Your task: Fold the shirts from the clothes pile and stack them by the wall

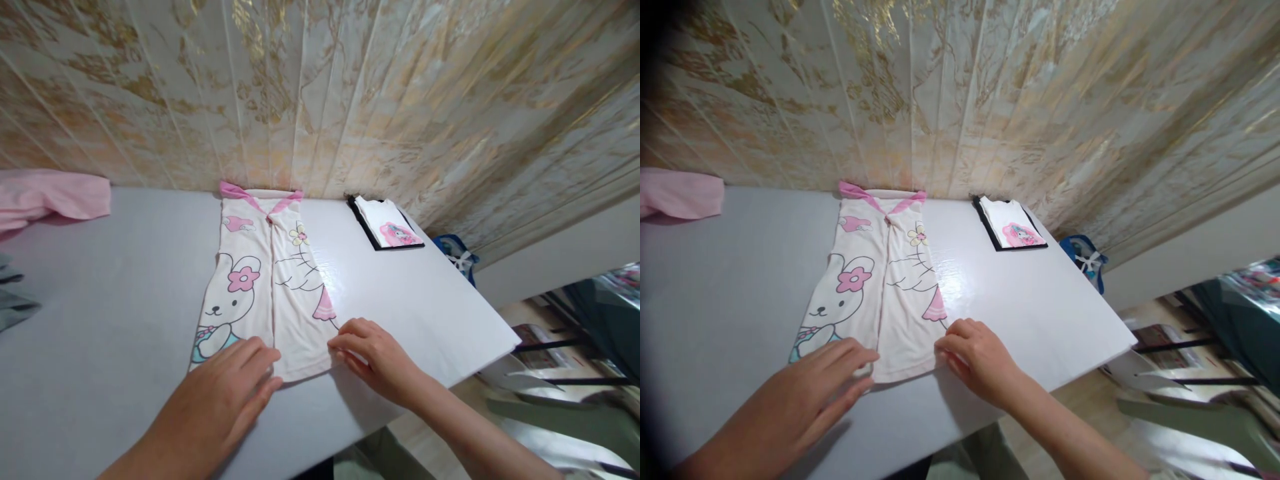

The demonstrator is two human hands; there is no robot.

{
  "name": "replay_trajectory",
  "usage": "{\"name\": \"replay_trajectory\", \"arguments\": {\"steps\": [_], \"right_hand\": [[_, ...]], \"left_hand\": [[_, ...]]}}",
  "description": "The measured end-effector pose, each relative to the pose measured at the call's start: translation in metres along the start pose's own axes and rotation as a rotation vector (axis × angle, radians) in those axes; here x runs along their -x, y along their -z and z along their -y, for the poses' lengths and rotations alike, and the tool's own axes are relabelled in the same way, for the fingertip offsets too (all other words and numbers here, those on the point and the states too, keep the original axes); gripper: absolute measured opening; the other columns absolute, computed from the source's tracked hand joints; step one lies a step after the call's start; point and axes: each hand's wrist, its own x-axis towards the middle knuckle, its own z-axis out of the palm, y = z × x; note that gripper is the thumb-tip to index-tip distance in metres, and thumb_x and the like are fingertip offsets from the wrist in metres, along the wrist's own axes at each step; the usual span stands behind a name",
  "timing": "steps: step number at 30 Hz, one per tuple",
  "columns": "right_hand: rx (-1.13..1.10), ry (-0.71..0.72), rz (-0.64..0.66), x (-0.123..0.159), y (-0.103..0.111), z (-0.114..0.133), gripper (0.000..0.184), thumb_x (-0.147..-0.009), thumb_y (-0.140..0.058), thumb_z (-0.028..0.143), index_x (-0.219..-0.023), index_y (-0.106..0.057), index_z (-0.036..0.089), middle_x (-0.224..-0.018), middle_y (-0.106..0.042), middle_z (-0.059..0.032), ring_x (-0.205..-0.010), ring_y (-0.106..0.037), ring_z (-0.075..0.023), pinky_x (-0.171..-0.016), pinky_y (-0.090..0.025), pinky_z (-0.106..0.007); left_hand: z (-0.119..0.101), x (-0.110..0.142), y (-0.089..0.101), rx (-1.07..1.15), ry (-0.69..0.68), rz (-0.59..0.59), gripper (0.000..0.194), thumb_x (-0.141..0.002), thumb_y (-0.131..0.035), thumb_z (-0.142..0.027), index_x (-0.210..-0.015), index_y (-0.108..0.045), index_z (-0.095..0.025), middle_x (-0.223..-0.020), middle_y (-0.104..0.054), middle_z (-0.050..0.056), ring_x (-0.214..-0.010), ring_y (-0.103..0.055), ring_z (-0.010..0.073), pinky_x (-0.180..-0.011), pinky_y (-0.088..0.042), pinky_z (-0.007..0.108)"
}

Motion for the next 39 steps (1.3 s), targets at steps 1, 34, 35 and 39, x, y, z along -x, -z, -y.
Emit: {"name": "replay_trajectory", "arguments": {"steps": [1,34,35,39], "right_hand": [[-0.009,-0.002,-0.001,-0.001,-0.001,0.000,0.021,-0.096,-0.048,0.021,-0.099,-0.069,0.022,-0.098,-0.066,-0.0072,-0.087,-0.060,-0.0182,-0.078,-0.050,-0.034],[0.244,-0.004,-0.005,-0.083,-0.030,-0.006,0.050,-0.097,-0.047,0.038,-0.145,-0.043,0.025,-0.153,-0.040,-0.0070,-0.141,-0.033,-0.0236,-0.115,-0.026,-0.049],[0.254,-0.044,-0.020,-0.086,-0.033,-0.007,0.052,-0.096,-0.048,0.038,-0.146,-0.042,0.024,-0.153,-0.039,-0.0078,-0.141,-0.033,-0.0244,-0.115,-0.026,-0.049],[0.269,-0.046,-0.056,-0.086,-0.044,-0.005,0.057,-0.096,-0.047,0.036,-0.149,-0.036,0.018,-0.156,-0.034,-0.0110,-0.143,-0.029,-0.0252,-0.117,-0.023,-0.048]], "left_hand": [[0.000,-0.007,0.009,-0.024,-0.018,-0.034,0.032,-0.098,-0.035,-0.038,-0.103,-0.063,-0.025,-0.097,-0.065,0.005,-0.088,-0.061,0.0207,-0.077,-0.048,0.034],[0.025,-0.050,-0.003,0.011,-0.070,0.039,0.021,-0.093,-0.042,-0.024,-0.082,-0.059,-0.019,-0.091,-0.061,0.005,-0.089,-0.054,0.0190,-0.086,-0.046,0.038],[0.025,-0.048,-0.003,0.032,-0.065,0.046,0.022,-0.093,-0.042,-0.025,-0.080,-0.059,-0.019,-0.089,-0.061,0.004,-0.087,-0.054,0.0186,-0.084,-0.046,0.036],[0.036,-0.036,-0.013,-0.032,-0.003,-0.062,0.029,-0.095,-0.043,-0.033,-0.114,-0.061,-0.020,-0.122,-0.062,0.009,-0.116,-0.053,0.0232,-0.103,-0.040,0.043]]}}
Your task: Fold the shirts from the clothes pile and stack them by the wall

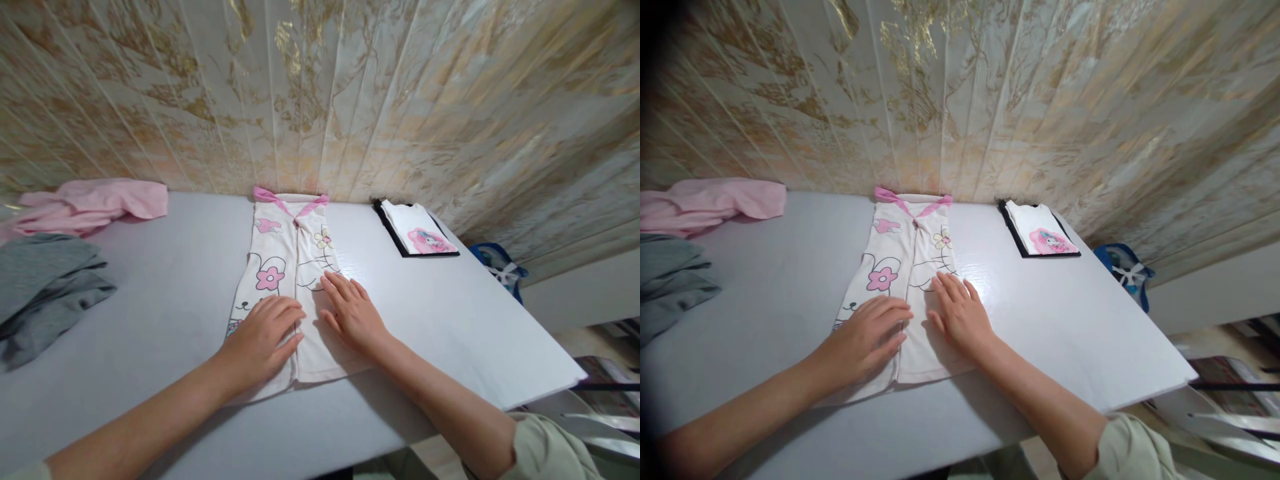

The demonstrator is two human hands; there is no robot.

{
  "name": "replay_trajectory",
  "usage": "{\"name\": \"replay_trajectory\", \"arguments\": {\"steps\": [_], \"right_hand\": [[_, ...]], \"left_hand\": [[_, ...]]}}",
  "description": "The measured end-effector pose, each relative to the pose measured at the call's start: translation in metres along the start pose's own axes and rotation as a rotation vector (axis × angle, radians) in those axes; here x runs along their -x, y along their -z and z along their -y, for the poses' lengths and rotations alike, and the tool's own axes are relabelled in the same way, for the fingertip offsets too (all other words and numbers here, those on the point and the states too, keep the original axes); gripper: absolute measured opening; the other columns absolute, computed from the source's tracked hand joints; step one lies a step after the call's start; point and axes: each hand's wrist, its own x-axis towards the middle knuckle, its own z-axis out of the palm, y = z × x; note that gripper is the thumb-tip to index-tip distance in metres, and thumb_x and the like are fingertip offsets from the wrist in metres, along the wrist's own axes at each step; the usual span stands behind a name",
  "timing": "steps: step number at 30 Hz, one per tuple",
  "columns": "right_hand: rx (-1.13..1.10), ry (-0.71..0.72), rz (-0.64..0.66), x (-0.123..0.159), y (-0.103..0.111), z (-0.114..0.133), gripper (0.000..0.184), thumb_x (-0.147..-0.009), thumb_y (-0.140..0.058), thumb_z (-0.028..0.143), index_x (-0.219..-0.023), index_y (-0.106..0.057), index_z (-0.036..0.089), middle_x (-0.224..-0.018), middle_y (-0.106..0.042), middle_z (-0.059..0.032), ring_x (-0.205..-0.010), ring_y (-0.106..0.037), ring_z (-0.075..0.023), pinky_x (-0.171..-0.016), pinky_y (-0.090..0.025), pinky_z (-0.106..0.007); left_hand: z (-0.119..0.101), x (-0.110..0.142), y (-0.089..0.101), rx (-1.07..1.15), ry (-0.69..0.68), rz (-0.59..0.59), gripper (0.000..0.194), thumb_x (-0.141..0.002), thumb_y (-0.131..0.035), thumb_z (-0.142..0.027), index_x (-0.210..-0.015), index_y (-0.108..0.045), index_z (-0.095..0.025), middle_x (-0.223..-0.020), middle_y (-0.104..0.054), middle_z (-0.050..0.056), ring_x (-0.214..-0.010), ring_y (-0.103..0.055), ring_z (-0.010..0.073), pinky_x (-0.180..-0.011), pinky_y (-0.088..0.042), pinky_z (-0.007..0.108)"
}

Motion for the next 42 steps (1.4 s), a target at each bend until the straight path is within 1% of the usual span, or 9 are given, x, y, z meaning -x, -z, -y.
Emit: {"name": "replay_trajectory", "arguments": {"steps": [3,7,14,19,25,30,34,39,42], "right_hand": [[-0.031,0.085,0.040,0.005,-0.004,0.005,0.060,-0.096,-0.046,0.037,-0.150,-0.034,0.017,-0.156,-0.032,-0.0097,-0.144,-0.028,-0.0246,-0.119,-0.020,-0.048],[-0.062,0.064,0.038,0.005,0.000,0.014,0.060,-0.095,-0.047,0.038,-0.150,-0.035,0.015,-0.155,-0.035,-0.0115,-0.143,-0.031,-0.0262,-0.117,-0.025,-0.048],[-0.130,0.309,0.132,0.004,-0.002,0.046,0.070,-0.097,-0.041,0.052,-0.153,-0.026,0.014,-0.158,-0.027,-0.0117,-0.147,-0.021,-0.0231,-0.121,-0.017,-0.045],[-0.129,0.332,0.192,0.018,-0.004,0.053,0.071,-0.097,-0.038,0.054,-0.154,-0.022,0.015,-0.161,-0.020,-0.0097,-0.149,-0.014,-0.0234,-0.122,-0.011,-0.046],[-0.118,0.336,0.221,0.024,-0.001,0.055,0.074,-0.096,-0.043,0.053,-0.155,-0.018,0.014,-0.161,-0.016,-0.0103,-0.149,-0.012,-0.0247,-0.121,-0.009,-0.047],[-0.121,0.336,0.226,0.023,-0.001,0.055,0.076,-0.096,-0.041,0.056,-0.155,-0.018,0.013,-0.161,-0.017,-0.0105,-0.149,-0.013,-0.0247,-0.121,-0.009,-0.047],[-0.145,0.341,0.214,0.024,0.003,0.055,0.074,-0.097,-0.038,0.058,-0.155,-0.019,0.016,-0.161,-0.019,-0.0085,-0.148,-0.014,-0.0238,-0.121,-0.007,-0.047],[-0.176,0.360,0.213,0.025,0.008,0.056,0.071,-0.099,-0.033,0.058,-0.155,-0.020,0.016,-0.160,-0.022,-0.0069,-0.148,-0.015,-0.0232,-0.121,-0.006,-0.046],[-0.171,0.366,0.213,0.026,0.007,0.057,0.071,-0.099,-0.034,0.058,-0.155,-0.019,0.016,-0.160,-0.023,-0.0074,-0.148,-0.015,-0.0232,-0.121,-0.006,-0.046]], "left_hand": [[0.010,0.011,-0.013,-0.193,0.116,-0.056,0.054,-0.095,-0.044,-0.046,-0.142,-0.042,-0.020,-0.151,-0.043,0.013,-0.139,-0.036,0.0279,-0.116,-0.026,0.051],[0.022,0.016,-0.019,-0.292,0.161,-0.078,0.064,-0.096,-0.038,-0.051,-0.149,-0.029,-0.016,-0.156,-0.034,0.013,-0.145,-0.029,0.0258,-0.118,-0.024,0.046],[0.025,0.019,-0.026,-0.407,0.285,-0.175,0.056,-0.097,-0.037,-0.040,-0.147,-0.035,-0.013,-0.154,-0.039,0.016,-0.143,-0.033,0.0275,-0.117,-0.026,0.048],[0.019,0.023,-0.017,-0.352,0.309,-0.109,0.049,-0.096,-0.031,-0.026,-0.142,-0.043,-0.012,-0.151,-0.043,0.014,-0.141,-0.036,0.0240,-0.115,-0.031,0.042],[0.069,-0.040,0.011,-0.360,0.354,0.019,0.053,-0.097,-0.028,-0.035,-0.146,-0.037,-0.015,-0.157,-0.034,0.009,-0.145,-0.029,0.0232,-0.118,-0.020,0.050],[0.112,-0.087,0.020,-0.368,0.520,-0.022,0.060,-0.097,-0.026,-0.046,-0.151,-0.029,-0.019,-0.161,-0.026,0.006,-0.147,-0.022,0.0296,-0.116,-0.018,0.057],[0.096,-0.087,0.018,-0.391,0.516,-0.178,0.052,-0.097,-0.033,-0.034,-0.145,-0.040,-0.014,-0.156,-0.036,0.012,-0.144,-0.026,0.0315,-0.116,-0.018,0.055],[0.057,-0.081,0.007,-0.199,0.155,-0.166,0.035,-0.095,-0.034,-0.019,-0.116,-0.063,-0.019,-0.120,-0.064,0.009,-0.114,-0.056,0.0218,-0.099,-0.042,0.034],[0.049,-0.092,0.001,-0.068,0.247,-0.188,0.024,-0.093,-0.042,-0.023,-0.104,-0.063,-0.021,-0.100,-0.066,0.006,-0.093,-0.061,0.0199,-0.082,-0.047,0.031]]}}
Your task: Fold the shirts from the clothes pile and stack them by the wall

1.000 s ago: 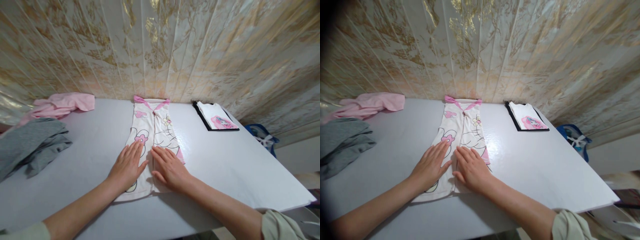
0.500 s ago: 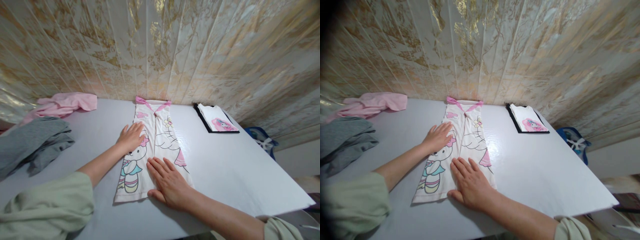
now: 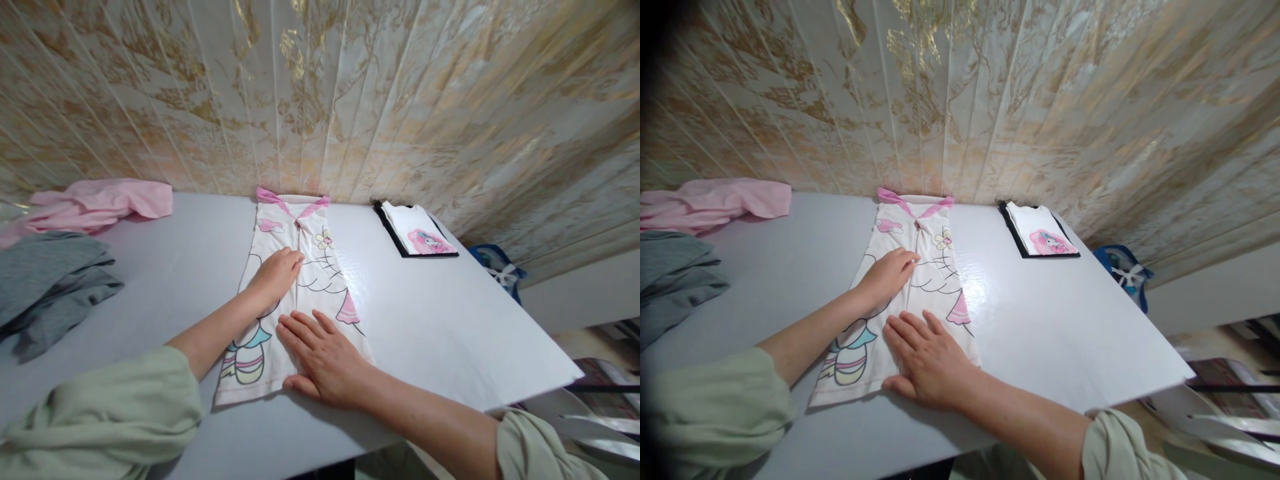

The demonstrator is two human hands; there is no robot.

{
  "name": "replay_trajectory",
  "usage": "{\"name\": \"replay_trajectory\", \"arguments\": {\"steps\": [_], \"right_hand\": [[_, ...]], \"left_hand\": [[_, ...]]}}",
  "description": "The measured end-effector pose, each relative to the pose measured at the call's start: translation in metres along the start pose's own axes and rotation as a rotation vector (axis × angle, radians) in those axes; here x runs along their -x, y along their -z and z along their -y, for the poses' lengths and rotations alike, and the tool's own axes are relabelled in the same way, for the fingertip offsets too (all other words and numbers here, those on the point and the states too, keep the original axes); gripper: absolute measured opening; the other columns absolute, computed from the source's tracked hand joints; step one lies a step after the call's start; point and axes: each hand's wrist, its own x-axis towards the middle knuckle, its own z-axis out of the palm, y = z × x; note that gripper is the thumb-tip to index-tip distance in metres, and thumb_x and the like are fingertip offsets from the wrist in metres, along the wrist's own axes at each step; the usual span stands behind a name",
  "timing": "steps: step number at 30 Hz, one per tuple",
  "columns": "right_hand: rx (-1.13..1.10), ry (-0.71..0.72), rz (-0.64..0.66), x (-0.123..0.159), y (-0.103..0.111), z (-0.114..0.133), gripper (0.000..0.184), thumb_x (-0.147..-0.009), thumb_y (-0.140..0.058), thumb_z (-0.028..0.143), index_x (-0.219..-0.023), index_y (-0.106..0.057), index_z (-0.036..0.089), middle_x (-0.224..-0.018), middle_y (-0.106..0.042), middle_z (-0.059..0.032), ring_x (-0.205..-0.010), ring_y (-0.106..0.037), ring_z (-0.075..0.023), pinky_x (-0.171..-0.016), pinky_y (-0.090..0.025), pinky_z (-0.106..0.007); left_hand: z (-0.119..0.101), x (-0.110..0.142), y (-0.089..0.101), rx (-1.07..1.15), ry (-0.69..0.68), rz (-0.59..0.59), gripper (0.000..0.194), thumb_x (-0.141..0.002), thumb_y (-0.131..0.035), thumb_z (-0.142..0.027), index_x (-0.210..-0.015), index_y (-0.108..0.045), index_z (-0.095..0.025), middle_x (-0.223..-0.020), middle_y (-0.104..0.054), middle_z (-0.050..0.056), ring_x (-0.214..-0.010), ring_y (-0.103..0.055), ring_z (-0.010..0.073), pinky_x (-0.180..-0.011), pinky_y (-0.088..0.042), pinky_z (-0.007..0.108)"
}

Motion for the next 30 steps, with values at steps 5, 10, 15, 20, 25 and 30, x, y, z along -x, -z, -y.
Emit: {"name": "replay_trajectory", "arguments": {"steps": [5,10,15,20,25,30], "right_hand": [[0.006,-0.008,-0.013,0.000,-0.001,0.001,0.072,-0.099,-0.033,0.058,-0.155,-0.019,0.016,-0.160,-0.024,-0.0077,-0.148,-0.016,-0.0233,-0.121,-0.007,-0.046],[0.010,-0.010,-0.011,0.001,0.000,0.001,0.072,-0.098,-0.034,0.058,-0.155,-0.020,0.016,-0.160,-0.024,-0.0073,-0.147,-0.017,-0.0233,-0.121,-0.009,-0.046],[-0.002,-0.012,-0.017,0.000,-0.002,0.001,0.071,-0.098,-0.035,0.058,-0.155,-0.020,0.016,-0.161,-0.022,-0.0069,-0.148,-0.016,-0.0234,-0.121,-0.009,-0.047],[-0.054,0.026,-0.034,0.000,0.000,-0.004,0.069,-0.097,-0.041,0.055,-0.153,-0.024,0.018,-0.158,-0.028,-0.0078,-0.146,-0.020,-0.0242,-0.120,-0.013,-0.048],[-0.136,-0.080,-0.248,0.025,0.021,-0.025,0.043,-0.098,-0.045,0.029,-0.140,-0.046,0.017,-0.140,-0.051,-0.0128,-0.127,-0.047,-0.0229,-0.106,-0.040,-0.043],[-0.171,-0.164,-0.218,0.069,0.025,-0.029,0.027,-0.091,-0.052,0.014,-0.113,-0.064,0.023,-0.112,-0.063,-0.0089,-0.099,-0.059,-0.0201,-0.084,-0.051,-0.037]], "left_hand": [[-0.007,-0.027,-0.012,0.038,0.233,-0.075,0.014,-0.084,-0.056,-0.022,-0.098,-0.057,-0.020,-0.086,-0.067,0.003,-0.082,-0.062,0.0198,-0.071,-0.043,0.029],[-0.006,-0.036,-0.017,0.050,0.264,-0.082,0.015,-0.082,-0.053,-0.014,-0.093,-0.056,-0.023,-0.083,-0.068,0.000,-0.078,-0.062,0.0175,-0.069,-0.042,0.028],[0.001,-0.033,-0.017,0.009,0.201,-0.094,0.013,-0.084,-0.050,-0.014,-0.091,-0.058,-0.022,-0.089,-0.066,0.002,-0.086,-0.061,0.0193,-0.077,-0.044,0.031],[-0.002,-0.023,-0.006,-0.027,0.070,-0.089,0.015,-0.088,-0.049,-0.018,-0.092,-0.064,-0.020,-0.102,-0.063,0.008,-0.100,-0.058,0.0232,-0.090,-0.044,0.036],[-0.016,0.041,0.025,0.157,-0.191,0.034,0.027,-0.095,-0.038,-0.022,-0.107,-0.063,-0.020,-0.110,-0.064,0.006,-0.107,-0.057,0.0206,-0.097,-0.044,0.037],[-0.024,0.137,0.041,0.173,-0.218,0.273,0.030,-0.096,-0.043,-0.032,-0.121,-0.060,-0.029,-0.125,-0.062,0.004,-0.115,-0.056,0.0193,-0.099,-0.046,0.033]]}}
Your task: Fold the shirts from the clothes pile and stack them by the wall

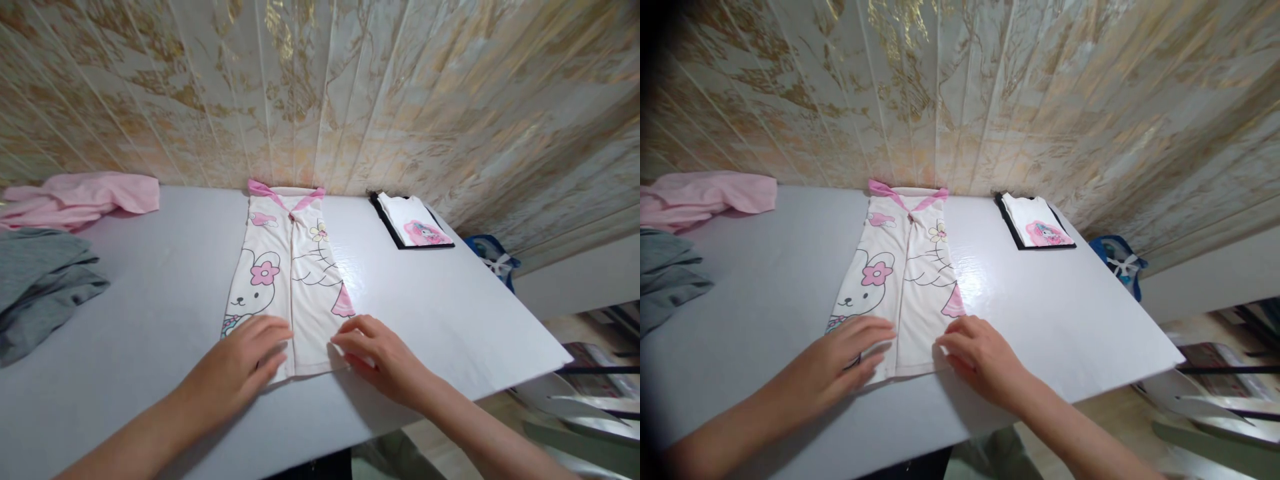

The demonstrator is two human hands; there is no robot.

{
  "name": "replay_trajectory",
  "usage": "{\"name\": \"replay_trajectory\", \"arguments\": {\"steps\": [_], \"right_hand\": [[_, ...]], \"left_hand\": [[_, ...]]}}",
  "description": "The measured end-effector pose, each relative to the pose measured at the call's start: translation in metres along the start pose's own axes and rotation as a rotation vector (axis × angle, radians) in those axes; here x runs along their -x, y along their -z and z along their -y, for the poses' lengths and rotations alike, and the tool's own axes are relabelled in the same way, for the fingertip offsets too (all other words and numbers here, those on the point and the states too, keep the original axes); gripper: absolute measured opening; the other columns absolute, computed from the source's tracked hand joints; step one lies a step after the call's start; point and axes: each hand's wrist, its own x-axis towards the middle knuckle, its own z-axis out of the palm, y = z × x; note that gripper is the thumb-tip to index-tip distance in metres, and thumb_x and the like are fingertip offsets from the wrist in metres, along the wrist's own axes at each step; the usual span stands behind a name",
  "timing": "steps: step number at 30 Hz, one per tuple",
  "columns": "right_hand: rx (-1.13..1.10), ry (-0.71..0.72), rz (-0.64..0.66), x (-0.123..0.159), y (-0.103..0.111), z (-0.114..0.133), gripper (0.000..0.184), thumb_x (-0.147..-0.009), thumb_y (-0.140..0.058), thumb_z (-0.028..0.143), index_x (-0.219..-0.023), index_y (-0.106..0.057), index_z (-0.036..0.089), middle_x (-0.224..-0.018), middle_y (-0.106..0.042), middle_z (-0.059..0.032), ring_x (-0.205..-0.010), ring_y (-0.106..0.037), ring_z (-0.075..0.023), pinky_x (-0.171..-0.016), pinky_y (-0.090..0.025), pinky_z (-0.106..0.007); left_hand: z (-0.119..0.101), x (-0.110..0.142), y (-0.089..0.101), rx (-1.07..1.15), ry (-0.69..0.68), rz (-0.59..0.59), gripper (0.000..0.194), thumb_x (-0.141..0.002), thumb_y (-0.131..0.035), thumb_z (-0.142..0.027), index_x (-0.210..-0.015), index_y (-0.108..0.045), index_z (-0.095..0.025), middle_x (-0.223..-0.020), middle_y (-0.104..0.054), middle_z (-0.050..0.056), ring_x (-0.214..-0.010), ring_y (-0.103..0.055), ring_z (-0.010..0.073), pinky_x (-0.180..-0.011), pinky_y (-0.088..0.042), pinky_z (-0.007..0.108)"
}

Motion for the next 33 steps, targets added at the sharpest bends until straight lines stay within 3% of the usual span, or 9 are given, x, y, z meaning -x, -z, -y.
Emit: {"name": "replay_trajectory", "arguments": {"steps": [5,10,17,22,27,33], "right_hand": [[0.093,0.029,-0.001,0.019,-0.011,0.002,0.039,-0.087,-0.052,0.007,-0.120,-0.061,0.025,-0.112,-0.062,-0.0086,-0.101,-0.057,-0.0214,-0.086,-0.051,-0.040],[0.161,0.069,-0.032,0.015,-0.010,0.001,0.029,-0.092,-0.044,0.006,-0.111,-0.060,0.019,-0.108,-0.063,-0.0093,-0.097,-0.058,-0.0203,-0.080,-0.052,-0.035],[0.352,0.098,-0.073,0.010,-0.020,0.002,0.014,-0.092,-0.050,0.008,-0.094,-0.060,0.018,-0.095,-0.062,-0.0070,-0.084,-0.055,-0.0190,-0.072,-0.047,-0.032],[0.478,0.076,-0.136,0.002,-0.031,-0.001,0.015,-0.091,-0.049,0.008,-0.085,-0.057,0.019,-0.086,-0.059,-0.0059,-0.077,-0.049,-0.0194,-0.066,-0.042,-0.031],[0.366,0.088,-0.058,0.013,-0.031,0.007,0.018,-0.083,-0.050,0.003,-0.086,-0.056,0.020,-0.086,-0.058,-0.0048,-0.080,-0.049,-0.0187,-0.072,-0.041,-0.031],[0.109,0.024,0.134,0.036,-0.022,0.031,0.032,-0.069,-0.052,0.000,-0.091,-0.057,0.022,-0.089,-0.059,-0.0021,-0.083,-0.052,-0.0168,-0.076,-0.042,-0.029]], "left_hand": [[-0.006,0.041,-0.026,-0.196,-0.027,-0.089,0.041,-0.088,-0.057,-0.033,-0.129,-0.055,-0.033,-0.130,-0.061,0.005,-0.119,-0.056,0.0246,-0.101,-0.046,0.039],[-0.005,0.052,-0.025,-0.357,0.034,-0.180,0.027,-0.086,-0.053,-0.021,-0.111,-0.063,-0.026,-0.111,-0.069,0.006,-0.102,-0.064,0.0241,-0.091,-0.051,0.038],[-0.010,0.048,-0.025,-0.454,0.136,-0.084,0.027,-0.085,-0.043,-0.011,-0.096,-0.065,-0.022,-0.101,-0.069,0.007,-0.092,-0.066,0.0239,-0.082,-0.053,0.039],[-0.017,0.034,-0.021,-0.453,0.225,-0.001,0.031,-0.080,-0.039,-0.003,-0.088,-0.063,-0.021,-0.095,-0.066,0.007,-0.089,-0.063,0.0241,-0.081,-0.052,0.040],[-0.020,0.046,-0.017,-0.365,0.220,0.007,0.028,-0.077,-0.041,-0.006,-0.085,-0.062,-0.023,-0.093,-0.066,0.006,-0.085,-0.063,0.0239,-0.075,-0.053,0.037],[-0.025,0.083,-0.024,-0.228,0.021,-0.128,0.029,-0.074,-0.048,-0.013,-0.094,-0.060,-0.030,-0.098,-0.070,0.003,-0.081,-0.065,0.0212,-0.070,-0.054,0.029]]}}
